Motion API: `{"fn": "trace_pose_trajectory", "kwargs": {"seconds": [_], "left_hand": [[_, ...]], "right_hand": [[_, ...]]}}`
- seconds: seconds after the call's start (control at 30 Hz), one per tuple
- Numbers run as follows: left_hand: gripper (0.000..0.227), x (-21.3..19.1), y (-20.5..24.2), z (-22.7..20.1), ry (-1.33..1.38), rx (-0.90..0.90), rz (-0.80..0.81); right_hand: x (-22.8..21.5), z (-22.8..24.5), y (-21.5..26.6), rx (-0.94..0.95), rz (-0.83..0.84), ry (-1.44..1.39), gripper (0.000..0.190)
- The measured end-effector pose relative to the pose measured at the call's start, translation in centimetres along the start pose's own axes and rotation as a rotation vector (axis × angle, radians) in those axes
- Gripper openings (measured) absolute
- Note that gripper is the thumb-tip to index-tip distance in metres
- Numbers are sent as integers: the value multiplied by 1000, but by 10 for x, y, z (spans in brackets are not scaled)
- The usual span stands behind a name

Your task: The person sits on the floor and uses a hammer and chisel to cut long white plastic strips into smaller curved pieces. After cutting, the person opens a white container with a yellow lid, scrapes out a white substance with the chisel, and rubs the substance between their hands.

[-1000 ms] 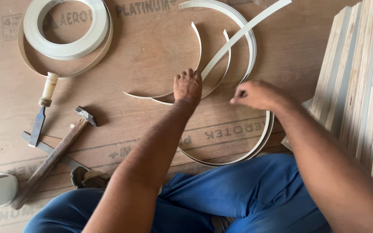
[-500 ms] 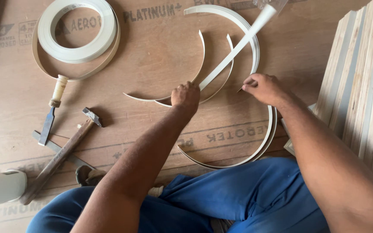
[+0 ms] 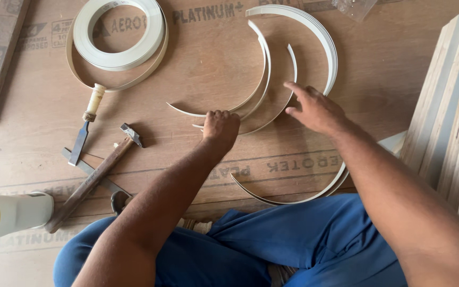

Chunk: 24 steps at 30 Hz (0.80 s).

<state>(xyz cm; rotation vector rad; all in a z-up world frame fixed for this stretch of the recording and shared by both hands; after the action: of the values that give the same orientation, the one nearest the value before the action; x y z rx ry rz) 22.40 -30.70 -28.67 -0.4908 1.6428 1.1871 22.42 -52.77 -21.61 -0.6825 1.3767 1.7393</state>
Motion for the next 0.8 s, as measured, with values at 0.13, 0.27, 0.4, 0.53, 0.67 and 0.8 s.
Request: {"fn": "trace_pose_trajectory", "kwargs": {"seconds": [0.13,0.27,0.4,0.53,0.67,0.8], "left_hand": [[24,-2,15,-2,-61,117,57],[23,-14,6,13,45,87,145],[58,-42,3,26,302,-58,-12],[90,-42,15,-13,318,43,16],[63,-21,20,-53,290,154,-152],[22,6,5,-48,329,80,-149]], "right_hand": [[12,21,-3,-124,35,93,81],[31,18,-7,-123,98,101,79],[22,12,-11,-86,76,-14,68],[18,-17,-17,101,103,-63,38],[9,-73,-20,288,-47,-164,34],[-3,-123,-25,360,-386,-271,52]]}}
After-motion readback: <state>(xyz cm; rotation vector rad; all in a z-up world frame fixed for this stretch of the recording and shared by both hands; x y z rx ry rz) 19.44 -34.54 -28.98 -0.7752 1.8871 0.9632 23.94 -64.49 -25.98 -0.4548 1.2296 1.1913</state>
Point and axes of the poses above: each hand's wrist, its own y-axis away from the middle knuckle, its own x-axis out of the palm, z = x × y, the point moved 7 cm from there along -y, towards the middle knuckle, and after that the axes turned 9 degrees about z, right-handed, at the moved point
